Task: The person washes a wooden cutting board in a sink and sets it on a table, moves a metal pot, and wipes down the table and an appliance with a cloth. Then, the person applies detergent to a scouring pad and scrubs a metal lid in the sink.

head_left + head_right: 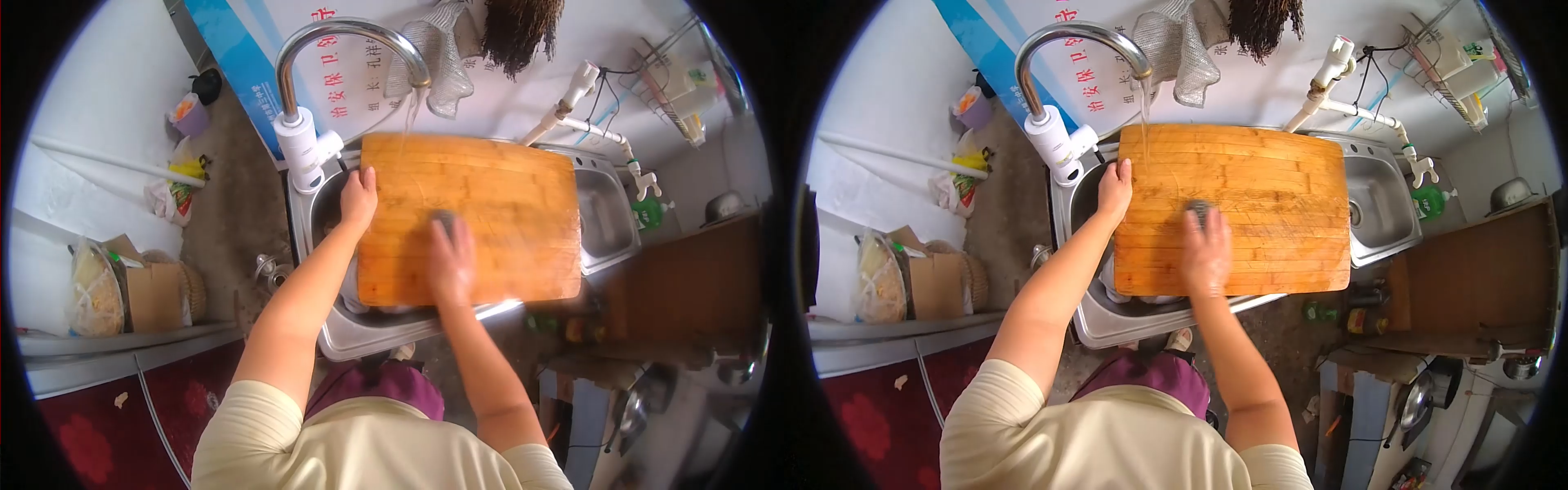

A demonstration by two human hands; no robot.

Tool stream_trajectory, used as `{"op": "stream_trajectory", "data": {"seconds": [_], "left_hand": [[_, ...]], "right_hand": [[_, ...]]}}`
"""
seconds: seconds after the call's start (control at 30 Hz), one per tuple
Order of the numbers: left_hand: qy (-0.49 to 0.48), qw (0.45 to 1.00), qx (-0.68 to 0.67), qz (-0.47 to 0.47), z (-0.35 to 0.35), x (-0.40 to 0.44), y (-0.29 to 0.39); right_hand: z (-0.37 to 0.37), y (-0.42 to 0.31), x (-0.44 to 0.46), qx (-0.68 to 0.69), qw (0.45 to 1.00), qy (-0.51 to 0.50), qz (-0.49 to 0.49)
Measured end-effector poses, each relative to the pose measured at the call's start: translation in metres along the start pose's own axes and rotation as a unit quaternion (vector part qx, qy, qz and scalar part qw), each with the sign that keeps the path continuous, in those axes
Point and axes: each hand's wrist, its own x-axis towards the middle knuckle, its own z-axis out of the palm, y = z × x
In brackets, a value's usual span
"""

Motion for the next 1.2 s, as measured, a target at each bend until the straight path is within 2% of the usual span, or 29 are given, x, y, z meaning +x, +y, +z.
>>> {"op": "stream_trajectory", "data": {"seconds": [0.07, 0.13, 0.17, 0.27, 0.4, 0.5, 0.57, 0.6, 0.63, 0.7, 0.73, 0.77, 0.83, 0.9, 0.97, 1.07, 1.1, 1.2], "left_hand": [[-0.001, 1.000, 0.002, 0.007, -0.003, -0.001, 0.003], [0.004, 1.000, -0.007, 0.008, -0.003, -0.002, 0.000], [-0.032, 0.999, -0.024, -0.005, -0.007, -0.002, -0.004], [-0.142, 0.965, -0.204, -0.087, -0.010, -0.027, -0.016], [-0.118, 0.917, -0.261, -0.277, 0.007, -0.073, -0.007], [-0.110, 0.818, -0.449, -0.342, 0.011, -0.077, 0.005], [-0.093, 0.821, -0.456, -0.330, 0.026, -0.075, -0.018], [-0.084, 0.823, -0.459, -0.324, 0.029, -0.073, -0.019], [-0.054, 0.807, -0.458, -0.370, 0.026, -0.072, -0.006], [0.014, 0.907, -0.352, -0.232, 0.057, -0.076, -0.043], [0.045, 0.942, -0.291, -0.159, 0.067, -0.078, -0.057], [0.034, 0.952, -0.266, -0.144, 0.047, -0.078, -0.029], [-0.037, 0.949, -0.200, -0.239, 0.047, -0.073, -0.036], [-0.051, 0.931, -0.237, -0.273, 0.049, -0.074, -0.045], [-0.007, 0.893, -0.380, -0.242, 0.056, -0.072, -0.048], [0.059, 0.909, -0.347, -0.224, 0.058, -0.072, -0.040], [0.080, 0.950, -0.250, -0.171, 0.080, -0.071, -0.070], [-0.097, 0.935, -0.130, -0.314, 0.043, -0.068, -0.039]], "right_hand": [[-0.001, -0.045, 0.003, 0.076, 0.995, -0.045, -0.047], [0.017, -0.066, 0.002, 0.087, 0.985, -0.052, -0.138], [0.017, -0.068, 0.003, 0.108, 0.983, -0.021, -0.145], [0.015, -0.039, 0.017, 0.121, 0.973, -0.033, -0.193], [0.041, -0.026, 0.023, 0.073, 0.979, -0.058, -0.183], [0.046, -0.026, 0.023, 0.079, 0.977, -0.074, -0.183], [0.048, -0.023, 0.026, 0.086, 0.974, -0.079, -0.192], [0.048, -0.022, 0.033, 0.091, 0.971, -0.076, -0.206], [0.049, -0.021, 0.043, 0.095, 0.968, -0.073, -0.219], [0.048, -0.028, 0.074, 0.109, 0.965, -0.054, -0.233], [0.051, -0.031, 0.097, 0.101, 0.967, -0.031, -0.230], [0.056, -0.033, 0.122, 0.093, 0.969, -0.009, -0.229], [0.060, -0.034, 0.129, 0.086, 0.971, 0.013, -0.222], [0.059, -0.038, 0.117, 0.090, 0.973, 0.021, -0.210], [0.052, -0.033, 0.059, 0.109, 0.968, -0.026, -0.226], [0.051, -0.025, 0.061, 0.079, 0.957, -0.080, -0.267], [0.052, -0.024, 0.071, 0.062, 0.954, -0.096, -0.276], [0.057, -0.038, 0.137, -0.001, 0.974, -0.008, -0.225]]}}
